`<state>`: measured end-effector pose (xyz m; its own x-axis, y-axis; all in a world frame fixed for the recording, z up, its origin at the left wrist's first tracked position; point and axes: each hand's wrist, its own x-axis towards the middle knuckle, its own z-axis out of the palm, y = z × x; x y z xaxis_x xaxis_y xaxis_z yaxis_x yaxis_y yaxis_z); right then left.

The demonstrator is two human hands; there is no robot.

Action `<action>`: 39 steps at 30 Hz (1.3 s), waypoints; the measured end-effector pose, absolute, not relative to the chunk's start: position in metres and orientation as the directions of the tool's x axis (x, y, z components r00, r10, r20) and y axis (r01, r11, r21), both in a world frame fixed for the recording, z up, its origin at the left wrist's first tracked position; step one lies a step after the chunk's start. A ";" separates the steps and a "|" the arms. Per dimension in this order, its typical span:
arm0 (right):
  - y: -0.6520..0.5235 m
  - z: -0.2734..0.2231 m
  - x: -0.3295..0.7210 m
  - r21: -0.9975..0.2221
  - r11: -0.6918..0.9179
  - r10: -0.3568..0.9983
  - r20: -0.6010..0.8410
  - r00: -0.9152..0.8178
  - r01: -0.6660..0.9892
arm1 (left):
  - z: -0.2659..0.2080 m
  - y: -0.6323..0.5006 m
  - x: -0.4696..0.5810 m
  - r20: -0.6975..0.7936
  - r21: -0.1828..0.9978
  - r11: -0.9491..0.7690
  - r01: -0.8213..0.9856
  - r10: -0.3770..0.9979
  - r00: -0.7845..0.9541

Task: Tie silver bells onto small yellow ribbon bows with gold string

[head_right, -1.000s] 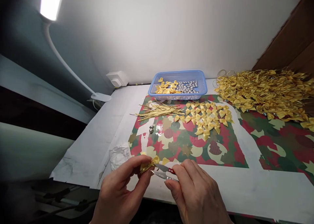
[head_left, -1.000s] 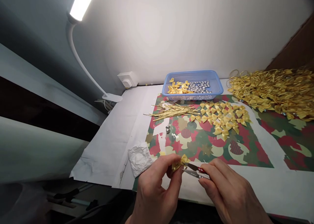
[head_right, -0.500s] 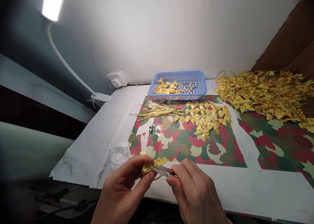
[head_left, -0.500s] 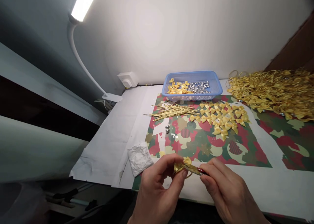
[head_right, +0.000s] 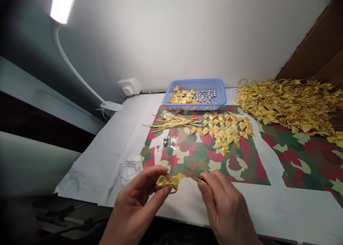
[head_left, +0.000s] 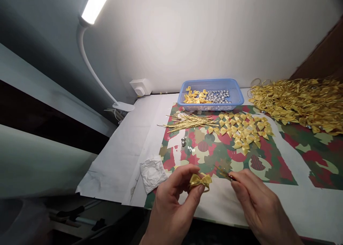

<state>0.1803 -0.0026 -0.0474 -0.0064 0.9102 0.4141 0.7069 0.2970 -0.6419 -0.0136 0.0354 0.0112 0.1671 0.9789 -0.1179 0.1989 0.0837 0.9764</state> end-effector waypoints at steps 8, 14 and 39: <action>0.000 -0.070 0.206 -0.221 0.151 0.790 0.613 0.017 0.964 | 0.011 0.044 -0.007 -0.313 0.937 0.345 -0.055 0.900 0.304; -0.001 -0.028 0.188 -0.815 0.271 0.937 0.345 0.051 0.512 | 0.010 0.043 0.002 -0.246 0.968 0.248 0.034 0.911 0.331; 0.009 -0.031 0.157 -0.516 0.501 0.757 0.650 -0.063 0.695 | -0.003 0.051 -0.005 0.131 0.916 -0.168 0.364 0.984 0.124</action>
